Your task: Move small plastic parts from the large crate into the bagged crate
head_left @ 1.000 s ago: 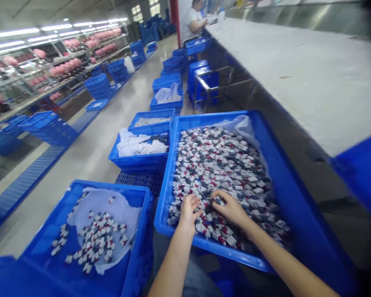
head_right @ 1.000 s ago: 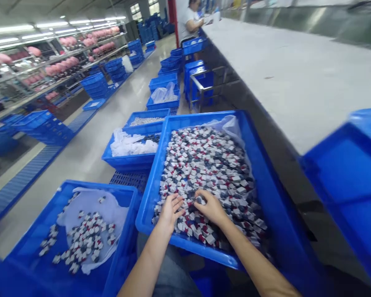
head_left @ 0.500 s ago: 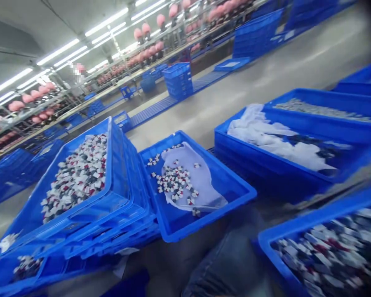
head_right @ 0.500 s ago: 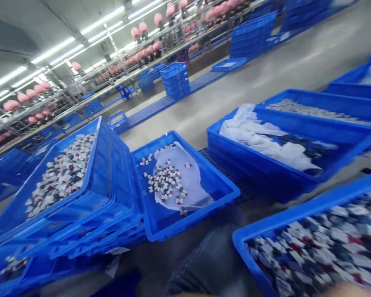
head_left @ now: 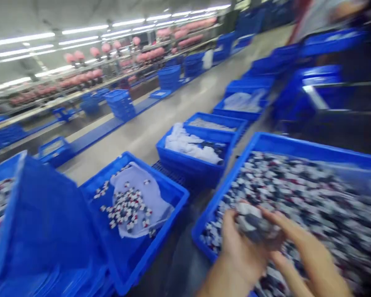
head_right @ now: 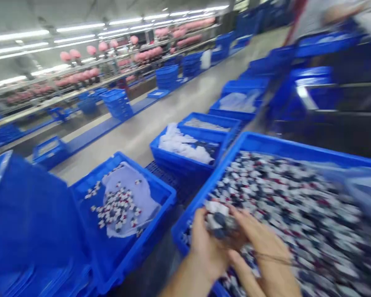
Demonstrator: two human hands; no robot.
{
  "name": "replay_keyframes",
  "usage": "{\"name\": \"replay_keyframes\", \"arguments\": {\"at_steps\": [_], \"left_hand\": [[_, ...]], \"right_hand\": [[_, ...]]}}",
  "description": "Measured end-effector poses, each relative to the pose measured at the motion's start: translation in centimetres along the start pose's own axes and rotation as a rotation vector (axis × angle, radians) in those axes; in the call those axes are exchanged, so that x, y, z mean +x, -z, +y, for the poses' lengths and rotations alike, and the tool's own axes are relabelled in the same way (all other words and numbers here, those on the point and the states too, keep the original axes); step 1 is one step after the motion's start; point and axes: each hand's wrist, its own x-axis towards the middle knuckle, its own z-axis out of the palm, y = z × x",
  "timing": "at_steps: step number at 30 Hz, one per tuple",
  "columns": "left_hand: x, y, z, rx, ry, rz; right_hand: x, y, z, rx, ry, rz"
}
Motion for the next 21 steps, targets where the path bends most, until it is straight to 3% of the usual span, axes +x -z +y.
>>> {"name": "replay_keyframes", "arguments": {"at_steps": [2,6,12,17,21], "left_hand": [[-0.5,-0.3,0.2,-0.035,0.022,-0.032],[-1.8,-0.6,-0.1,0.108,-0.032,-0.001],[-3.2,-1.3,-1.0,0.238,-0.043,0.097],[-3.3,-1.7,-1.4,0.102,0.101,0.05],[-3.4,-2.1,-1.6,0.084,0.109,0.144]], "right_hand": [[-0.7,0.9,-0.8,-0.038,-0.022,0.044],[-1.3,1.8,-2.3,-0.1,-0.042,0.126],[-1.4,3.0,-2.9,-0.114,-0.023,0.096],[-1.9,3.6,-3.2,-0.146,-0.008,0.101],[-2.1,3.8,-3.6,-0.111,-0.013,0.157]]}}
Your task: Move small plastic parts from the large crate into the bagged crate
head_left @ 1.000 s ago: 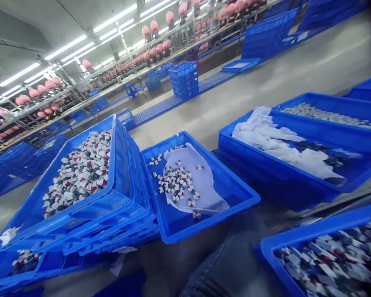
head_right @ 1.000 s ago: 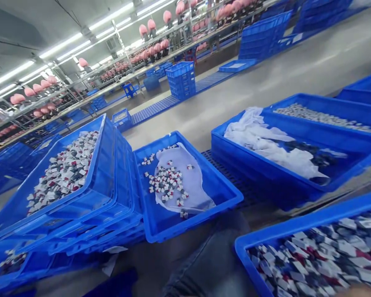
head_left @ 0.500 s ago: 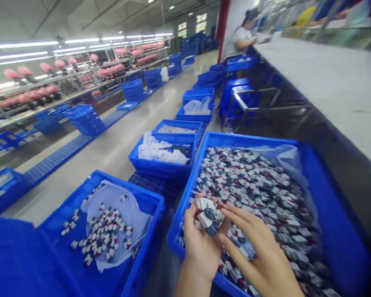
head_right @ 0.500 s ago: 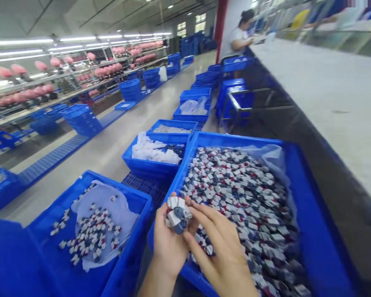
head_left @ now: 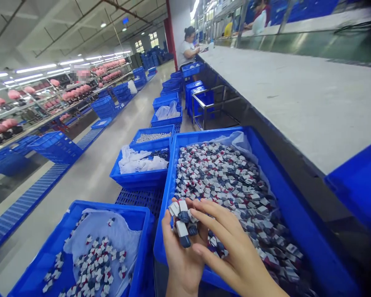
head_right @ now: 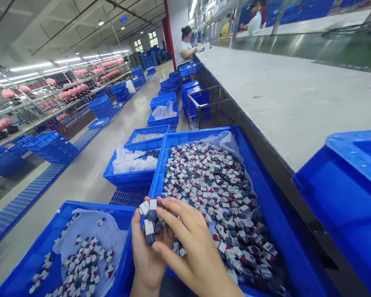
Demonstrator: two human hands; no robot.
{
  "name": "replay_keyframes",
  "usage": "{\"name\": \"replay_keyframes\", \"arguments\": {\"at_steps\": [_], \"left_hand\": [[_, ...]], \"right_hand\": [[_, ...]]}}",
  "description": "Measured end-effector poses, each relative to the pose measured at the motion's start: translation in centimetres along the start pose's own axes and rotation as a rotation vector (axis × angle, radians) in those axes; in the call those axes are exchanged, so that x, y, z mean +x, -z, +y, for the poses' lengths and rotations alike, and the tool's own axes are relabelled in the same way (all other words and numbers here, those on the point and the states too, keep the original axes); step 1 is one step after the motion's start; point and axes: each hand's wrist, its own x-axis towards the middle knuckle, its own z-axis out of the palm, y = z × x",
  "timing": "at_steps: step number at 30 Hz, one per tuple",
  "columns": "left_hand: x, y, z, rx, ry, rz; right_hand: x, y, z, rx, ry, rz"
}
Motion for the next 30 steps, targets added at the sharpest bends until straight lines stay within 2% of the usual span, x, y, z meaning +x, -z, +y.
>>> {"name": "replay_keyframes", "arguments": {"at_steps": [5,11,19,25,30], "left_hand": [[-0.3,-0.4,0.0,0.073,-0.061,0.066],[-0.1,-0.3,-0.2,0.119,-0.052,0.103],[0.3,0.7,0.1,0.216,-0.159,0.18],[0.0,0.6,0.2,0.244,-0.097,0.091],[-0.4,0.2,-0.3,0.242,-0.086,0.105]], "right_hand": [[0.0,-0.2,0.0,-0.008,0.071,0.039],[0.1,-0.5,-0.1,0.008,0.008,0.04],[-0.5,-0.4,0.8,0.029,0.004,-0.189],[-0.2,-0.9,1.1,-0.027,0.037,-0.051],[-0.1,-1.0,0.9,0.025,0.072,0.018]]}}
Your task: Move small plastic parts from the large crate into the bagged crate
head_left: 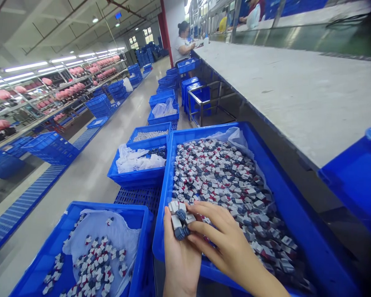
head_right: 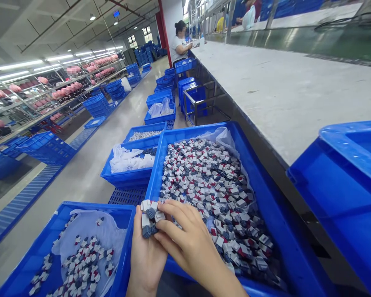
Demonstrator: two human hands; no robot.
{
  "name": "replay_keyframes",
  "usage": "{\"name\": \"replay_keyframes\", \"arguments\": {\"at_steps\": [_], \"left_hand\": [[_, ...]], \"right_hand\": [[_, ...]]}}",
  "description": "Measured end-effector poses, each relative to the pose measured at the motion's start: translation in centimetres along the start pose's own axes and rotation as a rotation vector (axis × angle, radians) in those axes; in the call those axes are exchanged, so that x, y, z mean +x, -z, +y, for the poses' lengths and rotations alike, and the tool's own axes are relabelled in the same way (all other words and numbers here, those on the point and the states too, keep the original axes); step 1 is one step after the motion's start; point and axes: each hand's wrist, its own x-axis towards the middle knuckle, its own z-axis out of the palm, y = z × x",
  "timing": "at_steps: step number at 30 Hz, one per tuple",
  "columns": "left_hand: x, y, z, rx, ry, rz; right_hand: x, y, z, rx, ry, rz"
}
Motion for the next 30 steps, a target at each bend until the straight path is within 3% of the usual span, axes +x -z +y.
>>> {"name": "replay_keyframes", "arguments": {"at_steps": [7,13,16,19,24,27,30], "left_hand": [[-0.2,0.6,-0.5,-0.022,0.064,-0.062],[-0.4,1.4,0.2,-0.348,0.296,-0.421],[-0.6,1.5,0.5,-0.411,0.33,-0.471],[-0.5,1.6,0.7,-0.388,0.311,-0.416],[-0.2,1.3,0.5,-0.281,0.198,-0.178],[-0.3,1.2,-0.1,-0.035,0.019,-0.058],[-0.4,1.3,-0.7,0.316,-0.203,-0.023]], "right_hand": [[0.0,0.2,-1.2,0.267,-0.128,0.107],[-0.4,0.9,-1.0,0.418,-0.324,0.31],[-0.5,0.8,-0.7,0.418,-0.402,0.362],[-0.6,0.5,-0.6,0.435,-0.455,0.38],[-0.9,0.0,-0.5,0.455,-0.512,0.35],[-1.2,-0.4,-0.7,0.493,-0.61,0.334],[-1.2,-0.7,-1.3,0.579,-0.676,0.304]]}}
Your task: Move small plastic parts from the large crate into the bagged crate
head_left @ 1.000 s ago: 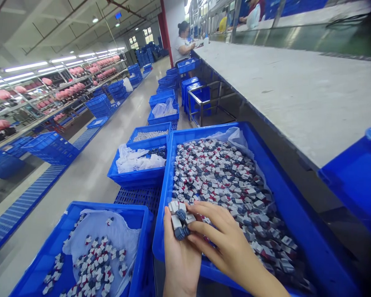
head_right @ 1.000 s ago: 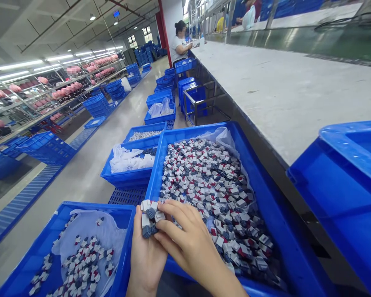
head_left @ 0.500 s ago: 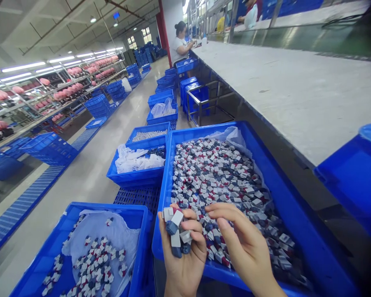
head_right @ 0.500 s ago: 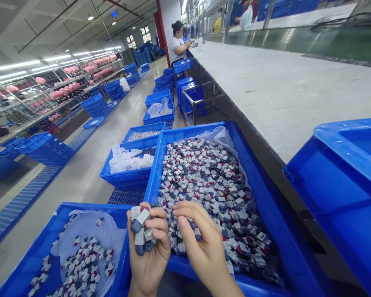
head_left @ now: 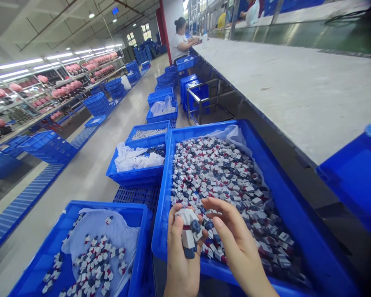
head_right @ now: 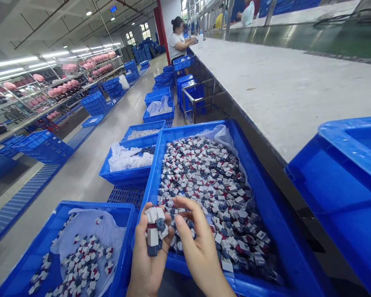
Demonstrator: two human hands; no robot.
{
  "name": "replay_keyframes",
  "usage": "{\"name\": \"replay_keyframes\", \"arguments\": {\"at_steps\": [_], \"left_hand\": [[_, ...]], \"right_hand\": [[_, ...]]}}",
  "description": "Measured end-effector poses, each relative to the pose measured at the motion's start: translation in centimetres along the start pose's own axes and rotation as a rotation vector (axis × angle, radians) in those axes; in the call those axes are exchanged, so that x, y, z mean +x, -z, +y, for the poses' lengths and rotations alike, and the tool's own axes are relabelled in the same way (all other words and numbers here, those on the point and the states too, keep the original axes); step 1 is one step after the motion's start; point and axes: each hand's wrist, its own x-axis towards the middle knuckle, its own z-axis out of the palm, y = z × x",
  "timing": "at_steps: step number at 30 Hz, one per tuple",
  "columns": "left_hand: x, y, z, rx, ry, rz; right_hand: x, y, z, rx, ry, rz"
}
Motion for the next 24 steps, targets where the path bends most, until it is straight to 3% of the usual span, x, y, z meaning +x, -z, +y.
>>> {"name": "replay_keyframes", "arguments": {"at_steps": [5,8,14,24], "left_hand": [[-0.2,0.0,-0.4,0.524,-0.301,0.001],[-0.7,-0.5,-0.3,0.673,-0.387,0.008],[-2.0,-1.4,-1.1,0.584,-0.442,0.166],[-2.1,-1.6,-1.8,0.552,-0.499,0.136]], "right_hand": [[-0.6,-1.0,-0.9,0.111,-0.057,-0.115],[-1.3,-1.8,-1.2,0.214,-0.144,-0.11],[-2.4,-3.1,-1.1,0.412,-0.303,0.021],[-2.3,-3.0,-1.6,0.609,-0.341,0.088]]}}
